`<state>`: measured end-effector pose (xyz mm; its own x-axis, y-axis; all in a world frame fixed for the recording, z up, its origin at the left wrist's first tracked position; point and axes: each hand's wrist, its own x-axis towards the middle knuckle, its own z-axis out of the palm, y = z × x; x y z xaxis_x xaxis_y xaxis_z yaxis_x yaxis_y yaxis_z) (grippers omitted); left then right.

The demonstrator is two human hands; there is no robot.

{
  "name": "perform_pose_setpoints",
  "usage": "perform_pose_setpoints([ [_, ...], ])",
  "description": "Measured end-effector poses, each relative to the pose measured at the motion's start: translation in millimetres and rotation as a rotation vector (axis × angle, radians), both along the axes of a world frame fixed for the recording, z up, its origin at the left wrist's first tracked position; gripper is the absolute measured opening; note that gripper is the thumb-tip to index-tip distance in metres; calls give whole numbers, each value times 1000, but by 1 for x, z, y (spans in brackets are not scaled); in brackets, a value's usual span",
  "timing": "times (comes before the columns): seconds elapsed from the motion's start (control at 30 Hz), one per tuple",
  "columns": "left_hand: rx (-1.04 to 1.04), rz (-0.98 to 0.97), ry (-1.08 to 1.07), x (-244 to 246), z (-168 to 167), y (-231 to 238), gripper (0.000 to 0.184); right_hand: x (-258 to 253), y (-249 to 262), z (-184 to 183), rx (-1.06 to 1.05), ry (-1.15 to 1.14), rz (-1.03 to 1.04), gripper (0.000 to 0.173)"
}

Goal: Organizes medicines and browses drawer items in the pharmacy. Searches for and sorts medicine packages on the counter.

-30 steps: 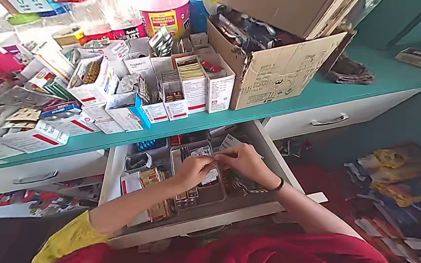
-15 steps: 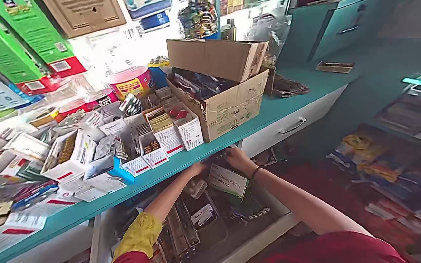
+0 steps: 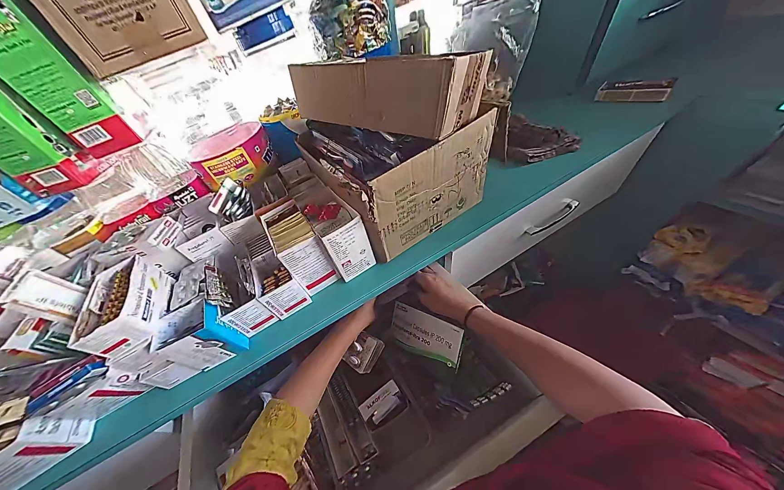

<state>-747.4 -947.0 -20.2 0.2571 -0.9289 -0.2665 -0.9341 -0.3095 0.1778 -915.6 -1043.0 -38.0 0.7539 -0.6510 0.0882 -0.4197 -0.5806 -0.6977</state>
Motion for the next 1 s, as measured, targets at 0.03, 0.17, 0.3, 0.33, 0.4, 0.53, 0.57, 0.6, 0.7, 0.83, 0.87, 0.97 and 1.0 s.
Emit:
perform_pose_setpoints([
  [0.03, 29, 26, 26, -5, 7, 2, 63, 3, 2, -3, -43, -3, -7, 25],
  [0.17, -49, -13, 26, 3, -13, -3, 51, 15, 6, -7, -132, 125, -77, 25],
  [0.3, 56, 24, 41, -17, 23, 4, 52, 20, 7, -11, -181, 132, -128, 25],
  [0.33, 40, 3, 27, -14, 20, 3, 52, 20, 7, -11, -177, 139, -133, 25],
  [0.4, -100, -88, -65, 4, -13, -3, 48, 20, 4, -11, -147, 182, -118, 25],
  [0.53, -106, -105, -107, 14, -19, -5, 49, 22, 0, -9, -103, 152, -62, 23],
  [0.57, -36, -74, -45, 10, -4, -5, 50, 22, -1, -10, -111, 128, -53, 23],
  [0.6, -25, -89, 5, 12, -2, -6, 45, 22, -2, -12, -117, 111, -44, 23],
  [0.7, -174, -101, 24, 27, -23, -10, 42, 23, -3, -14, -118, 84, -33, 21],
  [0.83, -134, 71, -126, -22, 33, 4, 47, 25, -3, -20, -118, 42, -78, 17],
  [0.87, -119, 138, -117, -38, 51, 8, 49, 24, -3, -20, -118, 29, -90, 17],
  [0.97, -207, 225, -9, -57, 69, 13, 50, 23, -2, -22, -115, -27, -107, 16],
  [1.0, -292, 184, -14, -52, 61, 13, 51, 23, -1, -21, -103, -32, -116, 17],
])
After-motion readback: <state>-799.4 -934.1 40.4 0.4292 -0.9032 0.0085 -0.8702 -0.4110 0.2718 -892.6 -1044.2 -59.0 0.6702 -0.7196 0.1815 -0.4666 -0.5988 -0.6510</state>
